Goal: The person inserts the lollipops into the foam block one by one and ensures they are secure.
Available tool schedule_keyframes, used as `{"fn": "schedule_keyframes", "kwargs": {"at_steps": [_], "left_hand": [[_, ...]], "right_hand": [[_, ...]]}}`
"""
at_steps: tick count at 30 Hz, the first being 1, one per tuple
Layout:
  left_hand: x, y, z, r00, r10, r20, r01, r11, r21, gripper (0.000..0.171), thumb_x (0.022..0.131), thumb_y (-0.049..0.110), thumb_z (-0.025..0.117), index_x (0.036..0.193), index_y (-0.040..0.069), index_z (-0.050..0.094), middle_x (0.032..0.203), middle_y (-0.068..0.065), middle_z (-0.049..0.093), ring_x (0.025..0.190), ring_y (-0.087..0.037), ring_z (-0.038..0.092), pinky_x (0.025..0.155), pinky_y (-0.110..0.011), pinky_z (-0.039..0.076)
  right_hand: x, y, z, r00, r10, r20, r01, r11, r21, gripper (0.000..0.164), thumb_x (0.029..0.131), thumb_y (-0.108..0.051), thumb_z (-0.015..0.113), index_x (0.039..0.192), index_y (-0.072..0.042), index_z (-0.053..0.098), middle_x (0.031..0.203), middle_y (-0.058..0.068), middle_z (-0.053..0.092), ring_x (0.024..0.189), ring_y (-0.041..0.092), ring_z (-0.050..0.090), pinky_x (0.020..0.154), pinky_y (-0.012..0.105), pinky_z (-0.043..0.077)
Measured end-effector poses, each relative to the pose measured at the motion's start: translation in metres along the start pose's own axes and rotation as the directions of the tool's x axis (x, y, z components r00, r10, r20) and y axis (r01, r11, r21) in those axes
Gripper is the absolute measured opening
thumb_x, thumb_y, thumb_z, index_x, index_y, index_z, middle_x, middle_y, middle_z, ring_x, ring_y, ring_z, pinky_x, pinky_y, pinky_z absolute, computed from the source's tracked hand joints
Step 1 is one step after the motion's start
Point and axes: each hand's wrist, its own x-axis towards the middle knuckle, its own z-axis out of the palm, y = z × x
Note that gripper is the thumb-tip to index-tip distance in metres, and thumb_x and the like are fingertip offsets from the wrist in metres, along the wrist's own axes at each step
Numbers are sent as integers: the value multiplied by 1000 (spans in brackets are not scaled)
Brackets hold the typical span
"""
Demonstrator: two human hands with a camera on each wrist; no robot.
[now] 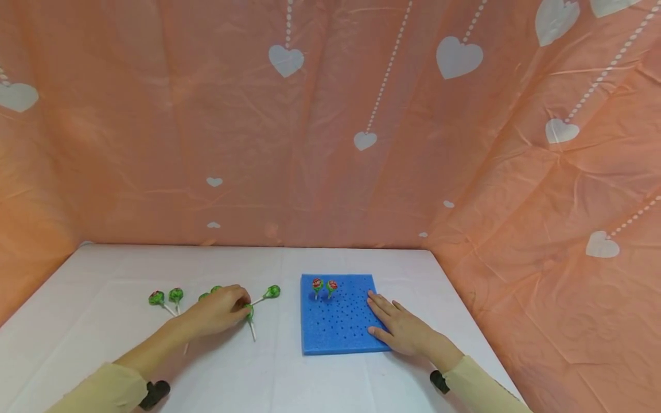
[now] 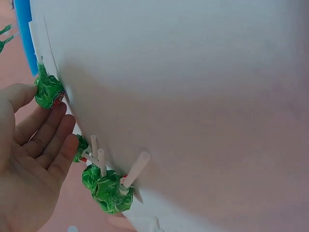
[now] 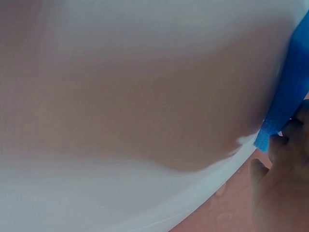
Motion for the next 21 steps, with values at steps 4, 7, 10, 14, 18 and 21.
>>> {"fn": "schedule_keyframes", "kwargs": {"at_steps": [4, 7, 10, 14, 18, 21], "left_hand": [[1, 2, 1, 1000, -19, -1, 19, 1000, -4, 8, 95, 15, 74, 100, 8, 72, 91, 6, 65, 83, -9, 59, 75, -32, 56], [1, 4, 1, 1000, -28, 1, 28, 1000, -15, 9, 94, 14, 74, 100, 8, 72, 91, 7, 65, 82, -8, 58, 74, -31, 55], [1, 5, 1, 1000, -27, 0, 27, 999, -31, 9, 94, 13, 74, 100, 7, 71, 89, 6, 64, 80, -8, 56, 72, -29, 53], [1, 4, 1, 1000, -9, -9, 8, 999, -51, 9, 92, 11, 74, 99, 7, 71, 86, 7, 61, 77, -7, 54, 68, -27, 51], [1, 2, 3, 1000, -11, -8, 10, 997, -80, 10, 91, 10, 75, 100, 6, 70, 85, 7, 61, 76, -6, 54, 67, -26, 51], [0, 1, 4, 1000, -19, -9, 18, 994, -107, 12, 91, 9, 75, 101, 5, 70, 87, 5, 62, 76, -6, 55, 67, -26, 52]], "right_hand": [[0, 0, 0, 1000, 2, 3, -2, 1000, 8, 77, 109, -54, 42, 164, -4, 25, 173, 12, 18, 158, 33, 20, 125, 55, 22], [0, 0, -1, 1000, -1, 3, 1, 1000, 20, 77, 109, -54, 42, 164, -3, 25, 173, 13, 18, 158, 33, 20, 125, 56, 22], [0, -1, -1, 1000, -1, 1, 1, 1000, 20, 77, 109, -55, 41, 164, -3, 26, 173, 13, 18, 158, 33, 21, 125, 57, 22], [0, 0, 0, 1000, 3, -2, -3, 1000, 10, 77, 108, -55, 42, 164, -5, 26, 173, 11, 18, 158, 32, 21, 125, 56, 22], [0, 1, 1, 1000, 5, -2, -5, 1000, 7, 77, 108, -56, 42, 164, -5, 25, 173, 11, 18, 158, 32, 20, 125, 55, 22], [1, 2, 2, 1000, 3, -2, -3, 1000, 7, 77, 108, -55, 42, 164, -5, 25, 173, 10, 17, 158, 31, 20, 126, 55, 22]]}}
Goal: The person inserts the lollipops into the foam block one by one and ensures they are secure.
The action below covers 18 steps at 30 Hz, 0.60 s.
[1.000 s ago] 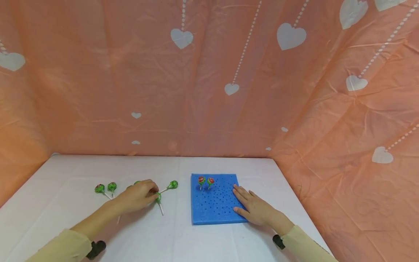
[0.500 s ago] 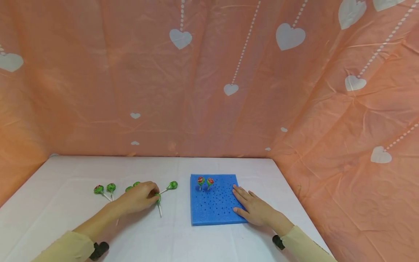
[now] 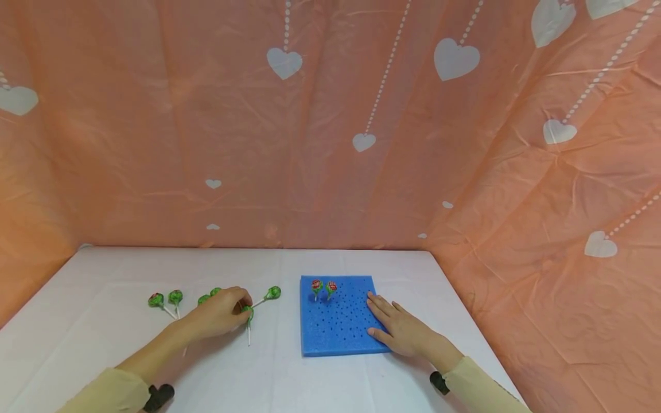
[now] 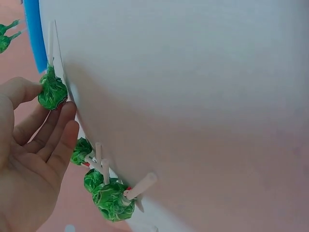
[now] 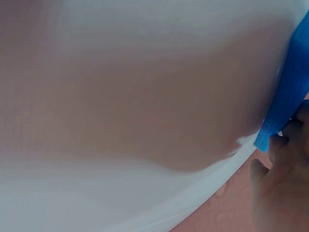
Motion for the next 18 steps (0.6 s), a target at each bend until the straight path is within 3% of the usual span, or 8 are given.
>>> {"fn": "schedule_keyframes", "kwargs": {"at_steps": [11, 18], "left_hand": [[-3, 1, 0, 999, -14, -37, 11, 997, -78, 17, 92, 8, 74, 107, 1, 69, 98, -1, 66, 82, -9, 59, 68, -25, 54], [-4, 6, -1, 996, -46, -70, 33, 984, -174, 22, 93, 6, 72, 113, 0, 66, 109, -5, 66, 92, -14, 63, 75, -26, 56]], "right_hand": [[-2, -3, -3, 1000, -5, 0, 5, 1000, 19, 77, 109, -54, 41, 164, -3, 26, 173, 13, 18, 158, 34, 20, 125, 56, 22], [-2, -4, -4, 1000, -1, 2, 1, 1000, 21, 77, 109, -54, 41, 164, -3, 26, 173, 12, 18, 158, 34, 20, 125, 56, 22]]}}
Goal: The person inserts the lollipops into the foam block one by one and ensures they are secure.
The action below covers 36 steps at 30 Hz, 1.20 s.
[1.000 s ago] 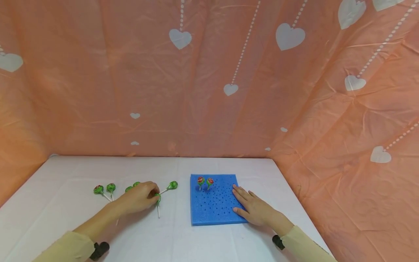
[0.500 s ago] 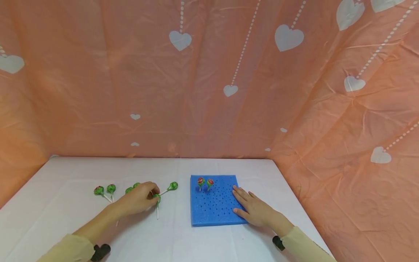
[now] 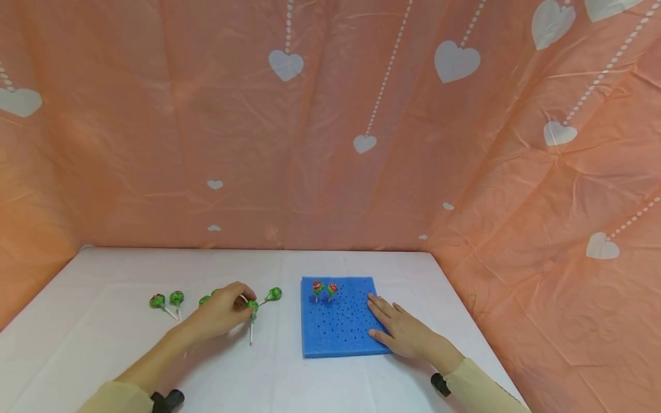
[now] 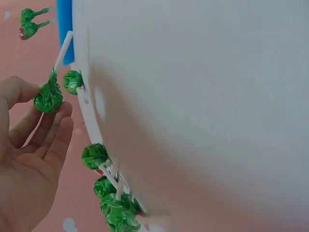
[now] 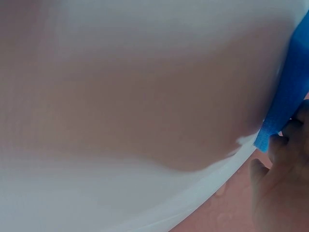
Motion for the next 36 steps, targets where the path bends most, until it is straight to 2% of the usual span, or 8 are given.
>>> {"fn": "schedule_keyframes", "kwargs": {"at_steps": [13, 22, 31, 36], "left_hand": [[6, 13, 8, 991, 35, -130, -38, 999, -27, 25, 90, 2, 72, 114, 1, 66, 110, -4, 65, 98, -20, 64, 86, -35, 57], [15, 25, 16, 975, 73, -210, -85, 995, -51, 27, 89, -4, 73, 114, 0, 65, 111, -5, 65, 102, -23, 65, 92, -42, 58], [25, 38, 24, 958, 112, -264, -137, 987, -79, 28, 86, -7, 75, 111, 3, 68, 109, -4, 66, 102, -24, 67, 93, -39, 59], [30, 47, 29, 952, 141, -272, -173, 980, -98, 28, 87, -6, 75, 112, 2, 67, 109, -5, 66, 102, -26, 68, 94, -43, 59]], "right_hand": [[0, 1, 2, 1000, 1, -1, -1, 1000, -7, 77, 108, -55, 41, 164, -4, 26, 173, 12, 18, 158, 34, 20, 125, 57, 22], [1, 1, 2, 1000, -7, -9, 7, 1000, -14, 77, 109, -55, 40, 163, -3, 27, 173, 13, 19, 157, 34, 21, 125, 57, 23], [1, 2, 3, 1000, -12, -9, 12, 1000, -15, 77, 109, -55, 41, 164, -3, 26, 173, 13, 18, 158, 34, 21, 125, 57, 22], [0, 1, 2, 1000, -8, -8, 8, 1000, -5, 77, 109, -54, 41, 163, -3, 26, 173, 13, 18, 158, 34, 21, 125, 57, 22]]}}
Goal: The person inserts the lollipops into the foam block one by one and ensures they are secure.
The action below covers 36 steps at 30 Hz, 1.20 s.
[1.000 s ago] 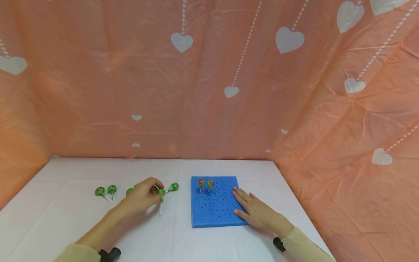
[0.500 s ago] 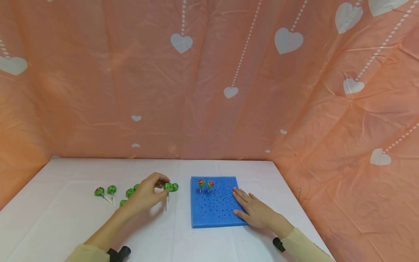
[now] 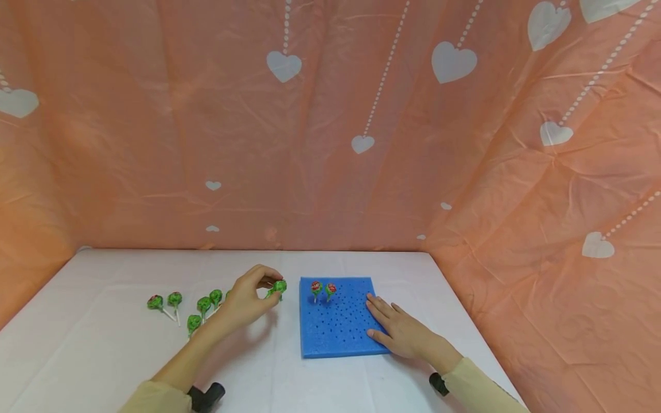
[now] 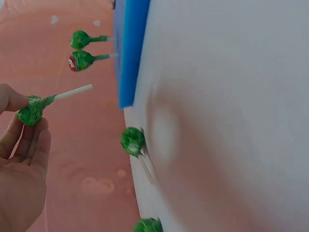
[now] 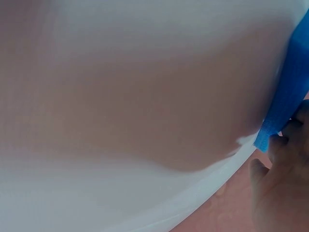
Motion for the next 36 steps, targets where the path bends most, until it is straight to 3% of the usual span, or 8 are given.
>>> {"fn": "schedule_keyframes", "kwargs": {"at_steps": [5, 14, 24, 36], "left_hand": [[6, 7, 8, 1000, 8, 5, -8, 1000, -19, 29, 88, -4, 75, 115, 3, 67, 111, -5, 66, 103, -24, 67, 94, -42, 58], [16, 17, 25, 997, 82, 5, -82, 995, -55, 30, 87, -4, 76, 115, 1, 68, 110, -4, 68, 103, -23, 67, 91, -37, 58], [28, 28, 43, 994, 86, 70, -80, 993, -90, 29, 89, -2, 75, 116, 2, 67, 113, -4, 67, 105, -21, 66, 94, -43, 58], [40, 39, 63, 988, 93, 125, -83, 993, -84, 29, 91, -2, 73, 118, 4, 66, 116, -6, 65, 105, -23, 66, 94, -42, 59]], "right_hand": [[0, -1, -1, 1000, 1, -1, -1, 1000, 4, 77, 109, -54, 42, 163, -3, 27, 173, 13, 18, 157, 34, 21, 125, 57, 23], [0, 0, 1, 1000, -3, -8, 3, 1000, -2, 76, 109, -53, 41, 163, -2, 27, 172, 13, 19, 157, 34, 21, 125, 57, 23], [0, 1, 2, 1000, -10, -19, 9, 1000, -4, 75, 110, -53, 40, 163, -2, 27, 172, 13, 19, 157, 34, 22, 125, 57, 23], [1, 2, 2, 1000, 4, -8, -4, 1000, 11, 76, 109, -54, 40, 164, -4, 26, 173, 12, 18, 158, 33, 20, 125, 57, 22]]}}
